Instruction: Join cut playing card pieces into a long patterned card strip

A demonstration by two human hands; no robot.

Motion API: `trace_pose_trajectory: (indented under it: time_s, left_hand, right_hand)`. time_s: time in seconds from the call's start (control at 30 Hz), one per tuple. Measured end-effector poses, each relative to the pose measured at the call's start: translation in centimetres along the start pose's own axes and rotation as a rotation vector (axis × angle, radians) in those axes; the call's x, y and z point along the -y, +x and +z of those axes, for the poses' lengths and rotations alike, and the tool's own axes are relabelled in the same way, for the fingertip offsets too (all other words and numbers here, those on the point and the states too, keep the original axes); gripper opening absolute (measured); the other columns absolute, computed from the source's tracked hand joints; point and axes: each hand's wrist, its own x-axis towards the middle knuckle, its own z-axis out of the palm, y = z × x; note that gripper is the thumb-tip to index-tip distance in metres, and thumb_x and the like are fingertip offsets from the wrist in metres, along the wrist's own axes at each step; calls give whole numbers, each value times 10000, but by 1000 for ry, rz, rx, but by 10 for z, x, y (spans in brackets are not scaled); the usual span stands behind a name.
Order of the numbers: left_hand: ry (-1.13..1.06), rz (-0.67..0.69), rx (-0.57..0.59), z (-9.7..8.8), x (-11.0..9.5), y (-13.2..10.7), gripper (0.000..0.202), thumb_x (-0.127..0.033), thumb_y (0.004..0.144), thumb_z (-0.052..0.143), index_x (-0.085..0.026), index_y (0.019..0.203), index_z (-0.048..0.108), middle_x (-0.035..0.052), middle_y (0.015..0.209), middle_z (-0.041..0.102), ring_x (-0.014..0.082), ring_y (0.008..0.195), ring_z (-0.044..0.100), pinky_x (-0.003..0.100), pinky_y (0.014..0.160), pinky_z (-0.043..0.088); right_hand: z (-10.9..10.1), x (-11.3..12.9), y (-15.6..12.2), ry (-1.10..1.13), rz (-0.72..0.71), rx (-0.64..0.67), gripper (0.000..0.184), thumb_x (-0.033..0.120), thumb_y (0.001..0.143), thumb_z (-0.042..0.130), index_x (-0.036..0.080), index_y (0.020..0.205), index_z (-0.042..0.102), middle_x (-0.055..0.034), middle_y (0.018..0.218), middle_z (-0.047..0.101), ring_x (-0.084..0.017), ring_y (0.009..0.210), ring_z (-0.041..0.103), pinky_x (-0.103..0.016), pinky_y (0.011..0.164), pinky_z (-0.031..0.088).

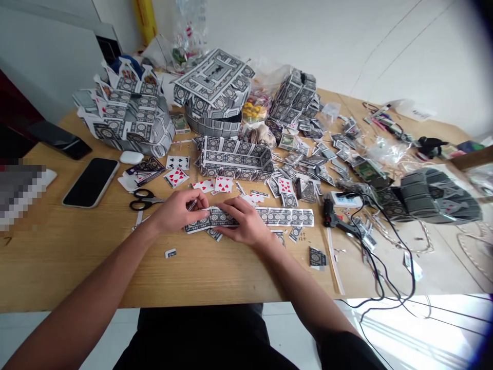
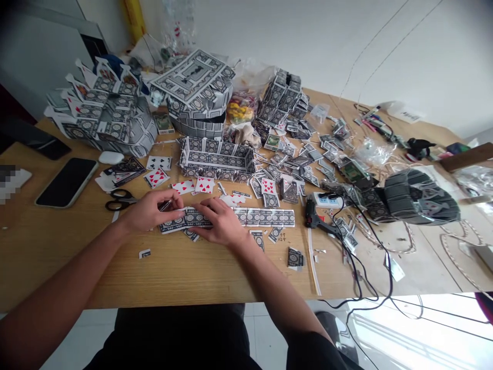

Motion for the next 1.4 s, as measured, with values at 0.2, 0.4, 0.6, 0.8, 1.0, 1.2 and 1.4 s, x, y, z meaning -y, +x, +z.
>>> trace_pose_trajectory:
  time_s: [0.2, 0.4, 0.6, 0.8, 1.0, 1.2, 1.4]
  left_hand:
    - [-53, -75, 4, -1, 0, 3, 250, -411, 854, 789, -185, 809, 692, -4, 726, 654, 139, 670, 573, 246, 605, 463]
    - [-64, -40, 22, -2, 2, 4, 237, -400, 844, 796, -186, 796, 707, -1, 714, 667, 139, 659, 585, 248, 609, 476]
    - [-9, -23, 13, -3, 6, 4, 225, -399, 856, 784, -194, 802, 709, -2, 737, 682, 142, 680, 603, 253, 634, 490]
    - [8, -31, 18, -4, 5, 4, 218, -407, 865, 772, -198, 820, 731, 6, 762, 708, 152, 707, 625, 263, 662, 502]
    - [31, -47, 46, -2, 9, 3, 233, -416, 853, 777, -192, 804, 739, 0, 705, 685, 151, 660, 600, 260, 623, 477]
    - [-45, -35, -11, -4, 6, 3, 233, -422, 869, 783, -194, 917, 777, 37, 846, 773, 177, 780, 690, 279, 717, 541]
    - [-1, -51, 162, -24, 4, 4, 244, -426, 883, 760, -199, 965, 794, 40, 869, 793, 182, 787, 708, 272, 708, 536]
  right_hand:
    - [2, 3, 0, -9, -3, -27, 564, 520, 954, 765, 215, 1414, 644, -136, 1175, 706, -287, 1036, 682, -482, 929, 616]
    - [2, 5, 0, 8, -21, -33, 566, 511, 954, 770, 207, 1414, 642, -138, 1161, 709, -288, 1031, 683, -482, 920, 622]
    - [2, 4, 1, 1, 9, 3, 546, 515, 958, 766, 233, 1412, 656, -127, 1166, 704, -289, 1045, 685, -486, 930, 621]
    - [2, 2, 0, -4, -9, -11, 535, 508, 964, 760, 209, 1397, 664, -133, 1169, 708, -284, 1036, 680, -480, 922, 620]
    - [3, 1, -1, 0, -22, 15, 518, 501, 959, 769, 229, 1390, 676, -135, 1185, 711, -290, 1046, 688, -484, 918, 616]
    - [1, 2, 0, -1, 0, -14, 548, 513, 954, 772, 234, 1414, 664, -128, 1172, 704, -290, 1036, 683, -482, 913, 618]
    - [0, 1, 0, 18, 6, -59, 581, 516, 951, 776, 248, 1448, 642, -123, 1192, 703, -292, 1068, 685, -500, 934, 616]
